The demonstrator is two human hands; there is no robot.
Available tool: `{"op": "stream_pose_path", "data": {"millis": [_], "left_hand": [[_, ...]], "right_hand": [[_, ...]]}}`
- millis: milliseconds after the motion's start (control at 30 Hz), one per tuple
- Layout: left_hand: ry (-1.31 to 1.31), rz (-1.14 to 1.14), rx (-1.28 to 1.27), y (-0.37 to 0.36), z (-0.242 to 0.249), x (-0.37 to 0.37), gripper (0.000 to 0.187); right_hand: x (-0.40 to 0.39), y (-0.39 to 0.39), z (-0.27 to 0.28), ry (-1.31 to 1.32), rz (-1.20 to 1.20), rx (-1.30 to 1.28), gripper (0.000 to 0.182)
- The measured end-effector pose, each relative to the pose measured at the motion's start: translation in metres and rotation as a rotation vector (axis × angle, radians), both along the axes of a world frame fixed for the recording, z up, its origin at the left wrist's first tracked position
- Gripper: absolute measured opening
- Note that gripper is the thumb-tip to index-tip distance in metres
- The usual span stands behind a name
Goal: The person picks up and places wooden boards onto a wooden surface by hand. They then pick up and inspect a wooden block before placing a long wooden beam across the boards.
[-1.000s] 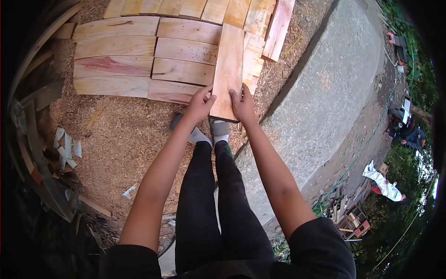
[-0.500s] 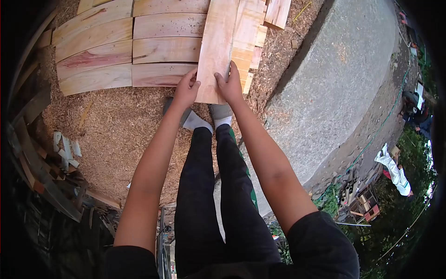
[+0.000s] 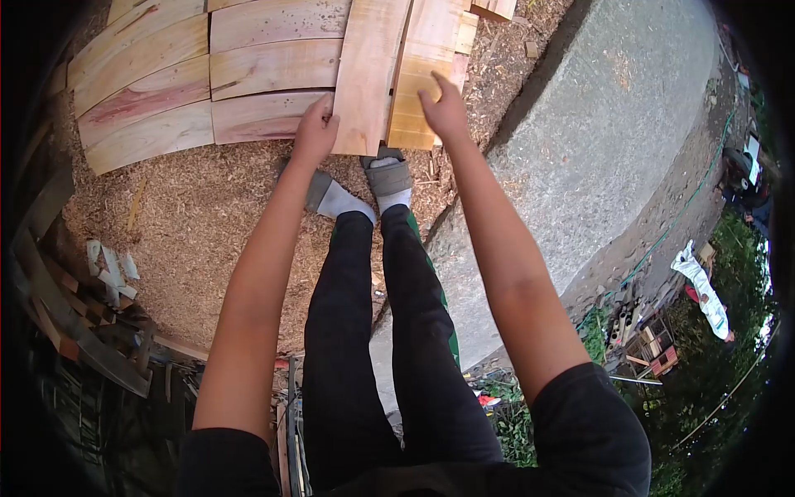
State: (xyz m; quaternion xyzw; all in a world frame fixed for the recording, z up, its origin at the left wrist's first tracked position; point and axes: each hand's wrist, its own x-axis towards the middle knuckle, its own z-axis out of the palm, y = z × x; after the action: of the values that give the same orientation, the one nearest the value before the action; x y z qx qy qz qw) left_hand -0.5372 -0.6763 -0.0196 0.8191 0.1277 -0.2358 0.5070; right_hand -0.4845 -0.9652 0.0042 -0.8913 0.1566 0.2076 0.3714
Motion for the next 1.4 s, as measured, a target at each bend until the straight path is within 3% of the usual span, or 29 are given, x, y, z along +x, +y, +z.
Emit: {"op": "stream_pose_path", "data": {"millis": [33, 167, 233, 267, 300, 433, 533, 600, 633, 733, 767, 867, 1033, 1133, 1400], "left_hand": [[-0.007, 0.025, 0.044, -0.001, -0.007, 0.009, 0.059], [0.043, 0.008, 0.075, -0.006, -0.039, 0.037, 0.063], [0.068, -0.04, 0.066, -0.012, -0.043, 0.044, 0.065], [0.058, -0.08, 0.23, -0.02, -0.03, 0.048, 0.067], [0.05, -0.121, 0.394, -0.026, -0.029, 0.046, 0.069], [-0.033, -0.025, 0.407, -0.04, -0.037, 0.034, 0.074], [-0.033, -0.032, 0.316, -0.029, -0.047, 0.034, 0.07], [-0.305, -0.114, 0.248, -0.022, -0.042, 0.048, 0.066], [-0.201, -0.069, 0.148, -0.019, -0.041, 0.057, 0.066], [-0.282, 0.024, -0.048, -0.019, -0.053, 0.097, 0.066], [-0.203, 0.001, -0.082, -0.021, -0.053, 0.111, 0.065], [-0.152, -0.041, 0.017, -0.026, -0.056, 0.127, 0.061], [-0.218, -0.032, 0.027, -0.026, -0.053, 0.129, 0.06], [-0.203, -0.02, -0.031, -0.027, -0.055, 0.126, 0.06], [-0.172, 0.012, 0.059, -0.032, -0.054, 0.127, 0.065]], "right_hand": [[0.008, -0.009, -0.008, -0.059, 0.01, -0.121, 0.072], [0.037, -0.04, -0.051, -0.02, -0.057, -0.078, 0.087], [0.053, -0.041, -0.054, 0.054, -0.005, -0.084, 0.107], [0.056, -0.041, -0.058, 0.058, -0.004, -0.086, 0.107], [0.058, -0.04, -0.062, 0.067, 0.091, -0.131, 0.114], [0.042, -0.034, -0.06, -0.046, 0.256, -0.263, 0.125], [0.041, -0.036, -0.055, -0.084, 0.268, -0.274, 0.119], [0.052, -0.049, -0.056, -0.06, 0.202, -0.164, 0.114], [0.057, -0.053, -0.058, -0.032, 0.137, -0.049, 0.11], [0.07, -0.055, -0.073, -0.119, -0.049, 0.163, 0.103], [0.077, -0.052, -0.076, 0.007, -0.029, 0.101, 0.096], [0.072, -0.037, -0.077, -0.113, 0.083, -0.1, 0.089], [0.071, -0.037, -0.058, -0.064, 0.034, 0.045, 0.081], [0.069, -0.033, -0.054, -0.085, 0.132, -0.093, 0.081], [0.062, -0.034, -0.058, -0.137, 0.122, 0.009, 0.076]]}}
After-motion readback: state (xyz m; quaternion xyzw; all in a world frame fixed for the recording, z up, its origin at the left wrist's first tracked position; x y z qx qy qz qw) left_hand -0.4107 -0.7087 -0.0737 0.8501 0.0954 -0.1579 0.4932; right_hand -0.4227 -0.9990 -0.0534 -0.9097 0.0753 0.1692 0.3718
